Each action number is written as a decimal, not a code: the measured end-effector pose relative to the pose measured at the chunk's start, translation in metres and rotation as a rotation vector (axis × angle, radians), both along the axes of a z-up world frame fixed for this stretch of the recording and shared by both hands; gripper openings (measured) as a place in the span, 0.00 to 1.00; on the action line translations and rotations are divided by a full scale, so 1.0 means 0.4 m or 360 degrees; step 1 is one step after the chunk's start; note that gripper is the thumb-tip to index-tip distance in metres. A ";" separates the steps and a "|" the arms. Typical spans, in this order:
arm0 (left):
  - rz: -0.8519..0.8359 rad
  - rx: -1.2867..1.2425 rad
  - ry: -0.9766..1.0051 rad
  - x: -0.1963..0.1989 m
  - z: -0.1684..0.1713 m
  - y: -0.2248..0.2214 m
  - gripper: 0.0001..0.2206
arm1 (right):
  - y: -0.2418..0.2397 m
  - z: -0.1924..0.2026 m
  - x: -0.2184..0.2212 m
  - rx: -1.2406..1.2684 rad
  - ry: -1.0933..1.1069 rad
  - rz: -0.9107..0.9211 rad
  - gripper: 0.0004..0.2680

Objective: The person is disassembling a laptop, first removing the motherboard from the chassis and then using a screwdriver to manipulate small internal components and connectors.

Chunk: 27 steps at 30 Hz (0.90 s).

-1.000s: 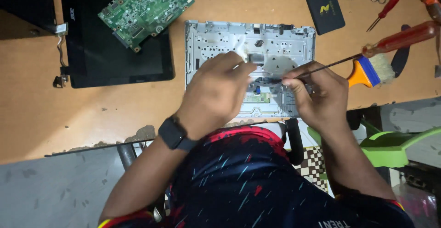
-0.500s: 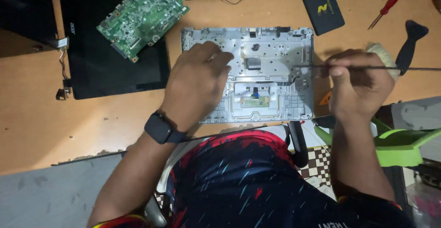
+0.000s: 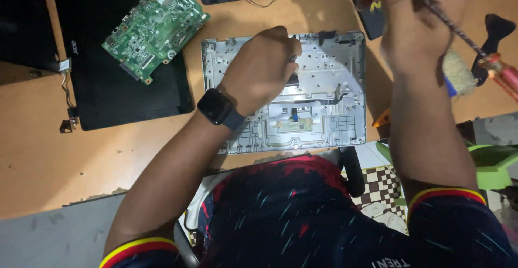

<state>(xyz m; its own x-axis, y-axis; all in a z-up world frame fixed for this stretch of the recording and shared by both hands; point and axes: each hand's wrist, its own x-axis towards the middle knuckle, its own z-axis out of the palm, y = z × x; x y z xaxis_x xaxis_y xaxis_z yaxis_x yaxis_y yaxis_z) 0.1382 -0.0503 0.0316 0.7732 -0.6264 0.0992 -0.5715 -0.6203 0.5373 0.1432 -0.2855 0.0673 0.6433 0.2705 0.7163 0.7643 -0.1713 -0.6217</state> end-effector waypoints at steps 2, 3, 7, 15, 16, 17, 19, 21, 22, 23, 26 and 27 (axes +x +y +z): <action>0.0010 -0.0015 -0.0040 -0.002 0.001 0.009 0.05 | 0.016 -0.019 0.001 0.0044 0.0023 -0.0031 0.12; -0.0024 -0.0183 -0.0035 -0.005 0.008 0.016 0.04 | 0.018 -0.031 0.000 0.0001 0.0010 -0.0043 0.12; -0.0046 -0.0668 -0.0031 -0.019 0.042 0.036 0.05 | 0.027 -0.020 -0.044 -0.0150 0.0152 -0.0169 0.14; 0.0046 -0.1143 0.0245 -0.047 0.083 0.046 0.07 | 0.021 -0.041 -0.035 -0.0285 -0.0058 0.0089 0.05; 0.0034 -0.1239 0.0280 -0.047 0.081 0.045 0.08 | 0.023 -0.038 -0.037 -0.0312 -0.0028 0.0154 0.04; 0.0039 -0.1249 0.0274 -0.048 0.082 0.044 0.08 | 0.031 -0.024 -0.044 -0.0322 -0.0031 0.0161 0.04; 0.0003 -0.1412 0.0427 -0.052 0.080 0.041 0.08 | 0.047 0.002 -0.061 -0.0347 0.0066 0.0155 0.04; -0.0016 -0.1477 0.0448 -0.053 0.062 0.038 0.08 | 0.042 -0.007 -0.055 -0.0349 0.0038 0.0180 0.04; -0.0041 -0.1529 0.0473 -0.054 0.052 0.036 0.08 | 0.039 -0.013 -0.053 -0.0338 0.0011 0.0197 0.05; -0.0033 -0.1537 0.0473 -0.055 0.051 0.034 0.08 | 0.038 -0.012 -0.053 -0.0345 0.0015 0.0205 0.05; 0.0032 -0.1566 0.0541 -0.058 0.050 0.029 0.07 | 0.036 -0.009 -0.058 -0.0400 0.0003 0.0195 0.05; 0.0005 -0.1620 0.0560 -0.060 0.050 0.027 0.07 | 0.038 -0.005 -0.063 -0.0422 0.0053 0.0154 0.05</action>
<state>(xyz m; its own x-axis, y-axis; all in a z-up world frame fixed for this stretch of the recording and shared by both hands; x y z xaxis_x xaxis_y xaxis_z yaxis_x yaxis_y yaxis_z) 0.1143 -0.0394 0.0516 0.8615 -0.3730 0.3444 -0.2832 0.2100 0.9358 0.1181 -0.2705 0.0652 0.6275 0.5066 0.5913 0.7648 -0.2586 -0.5901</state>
